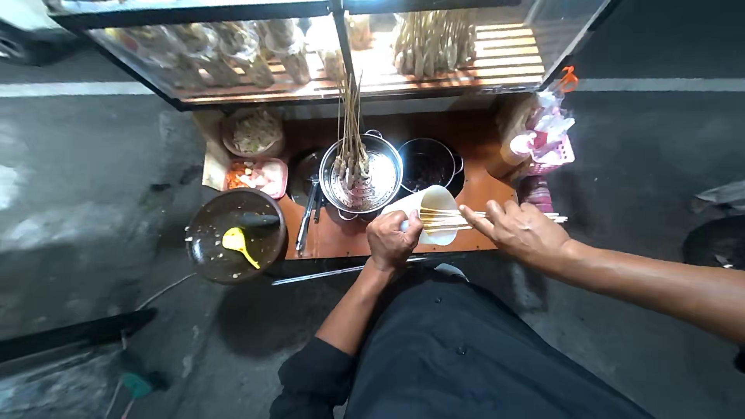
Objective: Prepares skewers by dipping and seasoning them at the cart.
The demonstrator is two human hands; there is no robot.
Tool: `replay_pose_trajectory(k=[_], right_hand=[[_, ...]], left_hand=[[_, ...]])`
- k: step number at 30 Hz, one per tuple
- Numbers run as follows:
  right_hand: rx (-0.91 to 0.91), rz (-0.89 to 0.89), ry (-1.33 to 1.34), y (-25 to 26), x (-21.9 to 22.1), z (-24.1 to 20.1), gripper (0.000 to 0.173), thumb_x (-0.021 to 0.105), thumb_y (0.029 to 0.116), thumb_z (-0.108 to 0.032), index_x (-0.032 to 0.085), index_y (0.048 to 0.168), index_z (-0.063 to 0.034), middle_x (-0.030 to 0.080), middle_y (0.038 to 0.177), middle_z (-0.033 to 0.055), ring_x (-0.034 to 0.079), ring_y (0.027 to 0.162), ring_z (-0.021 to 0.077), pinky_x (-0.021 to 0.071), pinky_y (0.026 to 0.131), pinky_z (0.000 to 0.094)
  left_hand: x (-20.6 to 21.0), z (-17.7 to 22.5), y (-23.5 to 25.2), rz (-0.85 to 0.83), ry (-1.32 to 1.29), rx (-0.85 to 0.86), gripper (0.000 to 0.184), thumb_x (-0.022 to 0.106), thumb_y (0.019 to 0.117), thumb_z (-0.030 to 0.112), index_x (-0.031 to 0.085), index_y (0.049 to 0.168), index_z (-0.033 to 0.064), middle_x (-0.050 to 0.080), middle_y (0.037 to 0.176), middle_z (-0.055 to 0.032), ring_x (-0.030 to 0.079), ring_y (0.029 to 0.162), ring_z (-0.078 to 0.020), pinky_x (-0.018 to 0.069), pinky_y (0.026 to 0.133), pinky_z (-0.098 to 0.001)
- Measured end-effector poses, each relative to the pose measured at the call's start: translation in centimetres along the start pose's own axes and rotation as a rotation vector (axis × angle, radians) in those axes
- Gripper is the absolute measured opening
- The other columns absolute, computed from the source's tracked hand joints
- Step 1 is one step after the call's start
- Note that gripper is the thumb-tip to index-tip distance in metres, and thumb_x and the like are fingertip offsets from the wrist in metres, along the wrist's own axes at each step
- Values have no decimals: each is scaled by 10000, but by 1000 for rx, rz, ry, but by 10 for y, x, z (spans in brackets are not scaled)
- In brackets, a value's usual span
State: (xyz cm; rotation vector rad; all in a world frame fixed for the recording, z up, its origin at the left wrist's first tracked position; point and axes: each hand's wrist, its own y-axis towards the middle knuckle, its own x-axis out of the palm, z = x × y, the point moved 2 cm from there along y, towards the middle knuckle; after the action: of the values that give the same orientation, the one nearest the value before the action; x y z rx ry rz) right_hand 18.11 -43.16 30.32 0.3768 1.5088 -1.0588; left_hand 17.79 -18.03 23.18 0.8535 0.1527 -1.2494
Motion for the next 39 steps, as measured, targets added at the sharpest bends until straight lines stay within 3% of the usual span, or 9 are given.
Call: replay_pose_trajectory(k=[8,11,13,15,19,23,28,32,39], right_hand=[[-101,-82,170,6,2,-12,680,456,1010,36,249,1632,-143,589,1187,280,676,891,462,578,702,572],[-137,-326,583,16,-11,1,488,456,1056,-99,455,1539,-164,666,1152,219,689,938,391,560,805,574],[-88,-520,995,25,-14,15,318,446,1112,-244,566,1363,-91,591,861,80,542,657,169,471,593,356],[-23,-625,1311,35,-6,31,402,563,1072,-245,480,1452,-141,571,818,28,494,567,71,440,519,241],[-159,-277,588,47,-13,39,754,655,989,-137,277,1632,-251,712,1084,153,713,863,294,584,803,509],[-179,71,51,41,-15,27,639,492,1039,-77,355,1606,-338,602,1091,227,645,845,403,535,709,533],[-201,-300,469,46,-16,23,504,406,1100,-247,371,1599,-304,701,1071,184,703,912,367,565,792,572],[-58,-742,1202,49,-16,34,356,371,1134,-330,507,1425,-176,457,714,-28,400,517,51,355,470,223],[-53,-617,1069,46,-39,62,267,405,1127,-231,553,1315,-112,690,844,18,450,495,33,374,481,218]], left_hand=[[-20,3,18,22,106,97,499,522,982,390,473,549,148,455,506,16,490,473,-124,406,456,-319],[-19,1,17,5,147,135,521,518,979,428,475,541,149,471,505,12,509,477,-134,418,459,-330],[-17,-2,14,-10,159,138,536,513,980,437,467,532,146,476,499,7,513,474,-140,414,459,-337],[-20,-5,14,-7,158,116,543,508,991,433,447,532,147,457,496,8,501,467,-137,411,456,-335],[-20,-9,20,22,183,58,551,498,993,463,437,539,156,439,492,17,485,456,-122,399,444,-327],[-15,-9,21,53,155,-9,535,530,988,438,443,540,160,446,497,25,478,456,-108,395,442,-315],[-15,-6,23,112,166,82,544,529,992,445,467,539,151,463,500,14,504,466,-126,426,453,-321],[-18,-9,19,108,149,59,548,520,990,438,444,532,147,453,495,8,497,461,-129,418,453,-320],[-6,-23,10,109,108,-107,516,533,985,418,491,551,142,478,512,17,511,477,-111,429,461,-324]])
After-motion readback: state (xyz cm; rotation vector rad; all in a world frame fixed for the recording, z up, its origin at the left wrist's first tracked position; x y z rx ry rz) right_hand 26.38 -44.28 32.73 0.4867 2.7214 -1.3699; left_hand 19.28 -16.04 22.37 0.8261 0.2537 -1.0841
